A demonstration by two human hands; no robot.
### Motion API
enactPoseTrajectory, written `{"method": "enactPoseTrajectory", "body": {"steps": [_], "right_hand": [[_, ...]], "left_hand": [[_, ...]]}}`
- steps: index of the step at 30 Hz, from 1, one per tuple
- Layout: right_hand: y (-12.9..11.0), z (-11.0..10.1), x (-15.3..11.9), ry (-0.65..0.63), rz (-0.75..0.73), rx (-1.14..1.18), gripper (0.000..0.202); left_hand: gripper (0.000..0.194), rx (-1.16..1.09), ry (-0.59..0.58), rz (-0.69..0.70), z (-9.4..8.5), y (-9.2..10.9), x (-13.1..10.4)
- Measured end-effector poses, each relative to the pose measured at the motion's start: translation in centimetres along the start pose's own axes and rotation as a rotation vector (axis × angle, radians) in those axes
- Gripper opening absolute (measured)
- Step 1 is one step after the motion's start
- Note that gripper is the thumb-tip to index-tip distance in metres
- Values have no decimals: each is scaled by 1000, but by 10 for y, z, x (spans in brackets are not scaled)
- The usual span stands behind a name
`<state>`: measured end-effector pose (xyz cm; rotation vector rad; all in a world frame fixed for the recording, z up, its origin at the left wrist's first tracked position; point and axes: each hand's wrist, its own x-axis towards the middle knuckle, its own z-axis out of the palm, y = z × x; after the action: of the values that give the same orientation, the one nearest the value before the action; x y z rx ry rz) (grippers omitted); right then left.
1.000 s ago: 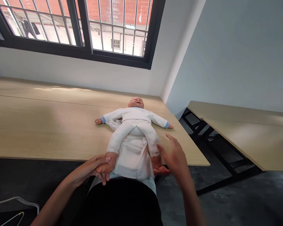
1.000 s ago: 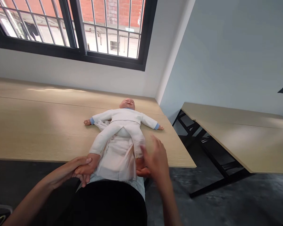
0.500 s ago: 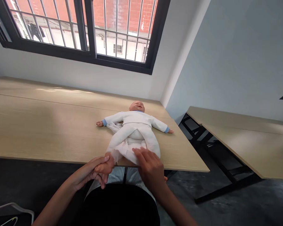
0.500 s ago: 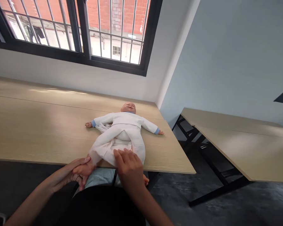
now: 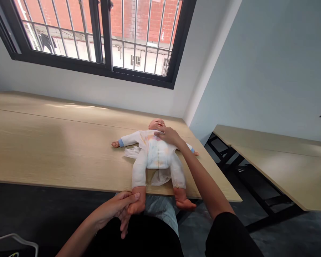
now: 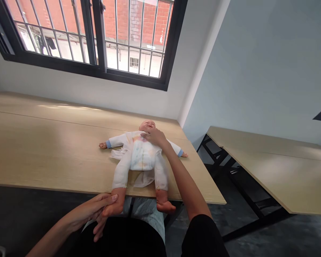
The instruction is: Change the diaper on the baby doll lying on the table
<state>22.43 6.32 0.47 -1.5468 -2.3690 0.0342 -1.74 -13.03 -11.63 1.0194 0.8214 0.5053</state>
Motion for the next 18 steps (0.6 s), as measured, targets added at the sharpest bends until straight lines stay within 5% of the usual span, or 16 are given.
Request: {"method": "enactPoseTrajectory", "body": {"steps": [3,6,11,12,14,18], "right_hand": [[21,25,1,-17,73,201,40],[30,39,-4,122,174,318,35],[37,37,-22,325,321,384,28],[39,36,-29,370,337,401,26],[43,34,-49,461,382,417,26],[48,37,-107,426,510,495,37]], "left_hand": [[54,59,-25,7,-5,-4,4],[64,330,30,-27,-6,7,-5],[50,1152,642,146,19,57,-28],[39,1263,675,229,28,67,-26],[20,1471,593,475,43,82,-11],[60,1816,327,832,62,93,48]]}}
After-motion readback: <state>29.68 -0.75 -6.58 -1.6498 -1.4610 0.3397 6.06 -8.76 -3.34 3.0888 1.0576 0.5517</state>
